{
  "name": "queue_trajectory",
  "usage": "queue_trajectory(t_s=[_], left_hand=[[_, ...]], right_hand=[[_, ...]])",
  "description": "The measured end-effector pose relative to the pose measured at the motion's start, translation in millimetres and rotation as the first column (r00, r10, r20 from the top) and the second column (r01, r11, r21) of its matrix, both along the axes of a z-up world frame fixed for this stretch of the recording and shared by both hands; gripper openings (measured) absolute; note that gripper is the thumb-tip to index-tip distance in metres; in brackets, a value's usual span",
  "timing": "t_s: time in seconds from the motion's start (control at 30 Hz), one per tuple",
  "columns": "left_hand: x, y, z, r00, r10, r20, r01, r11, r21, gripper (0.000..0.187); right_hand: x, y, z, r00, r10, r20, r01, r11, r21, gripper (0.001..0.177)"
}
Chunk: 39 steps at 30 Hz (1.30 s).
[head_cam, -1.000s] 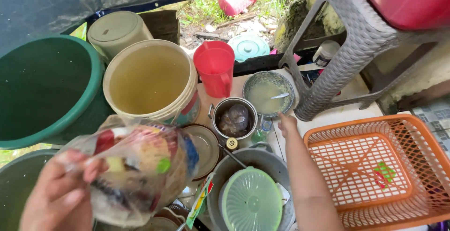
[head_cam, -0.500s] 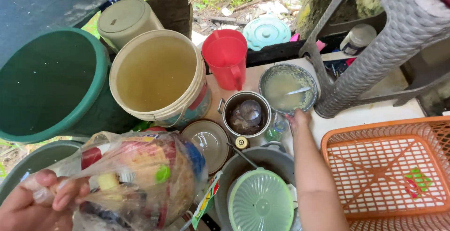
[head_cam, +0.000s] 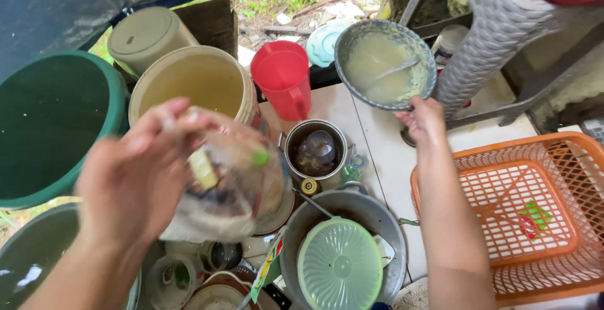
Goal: Washing and organizing various kitchen containers and dishes in an outdoor workspace.
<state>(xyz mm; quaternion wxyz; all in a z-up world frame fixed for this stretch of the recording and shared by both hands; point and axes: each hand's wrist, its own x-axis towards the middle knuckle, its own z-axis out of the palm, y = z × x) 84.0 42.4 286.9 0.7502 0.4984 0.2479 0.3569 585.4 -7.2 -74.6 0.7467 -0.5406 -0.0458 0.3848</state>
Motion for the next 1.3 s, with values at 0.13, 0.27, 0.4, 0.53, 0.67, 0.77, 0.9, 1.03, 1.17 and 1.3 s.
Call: queue_trajectory(t_s=[0.13,0.27,0.4,0.53,0.67,0.77,0.9,1.03,1.17,1.3], left_hand=[[67.0,53.0,-15.9,0.999,-0.039,0.014,0.039,0.999,0.025,0.054],[139.8,108.1,-44.7,0.993,-0.099,0.059,0.098,0.995,0.03,0.048],[215.7,132.9,-71.1,0.996,-0.078,0.034,0.078,0.997,0.0,0.037],[296.8,149.7,-123.2,0.987,-0.136,0.085,0.136,0.991,0.014,0.028],[331.2,157.0,-143.7,0.951,-0.217,0.22,0.208,0.976,0.064,0.027],[346.0,143.4,-147.2,0.926,-0.286,0.248,0.276,0.958,0.075,0.028],[366.6,124.8,-171.7,0.928,-0.321,0.19,0.325,0.946,0.012,0.023],[382.9,102.7,-203.5,0.924,-0.366,0.107,0.37,0.929,-0.014,0.022],[389.4,94.9,-287.4,0.886,-0.456,0.08,0.449,0.888,0.097,0.022],[389.6,58.5,-332.6,0.881,-0.462,-0.102,0.473,0.865,0.168,0.03]], right_hand=[[-5.1,-47.0,83.9,0.967,0.053,0.247,-0.025,0.993,-0.116,0.023],[0.8,-92.3,103.5,0.974,0.071,0.216,-0.05,0.993,-0.103,0.021],[3.1,-151.3,114.7,0.973,0.049,0.226,-0.007,0.983,-0.181,0.019],[2.1,-209.3,143.1,0.953,0.049,0.299,0.028,0.969,-0.247,0.02],[6.5,-255.0,148.4,0.958,-0.007,0.288,0.09,0.957,-0.276,0.018],[9.5,-285.4,151.0,0.97,-0.032,0.242,0.099,0.958,-0.271,0.016],[8.4,-307.5,152.9,0.974,-0.05,0.22,0.108,0.959,-0.263,0.015],[17.7,-313.9,148.8,0.974,-0.073,0.213,0.136,0.945,-0.299,0.012],[21.3,-323.7,141.1,0.974,-0.04,0.225,0.097,0.963,-0.252,0.014],[28.2,-310.3,136.5,0.97,-0.037,0.241,0.108,0.951,-0.288,0.012]])
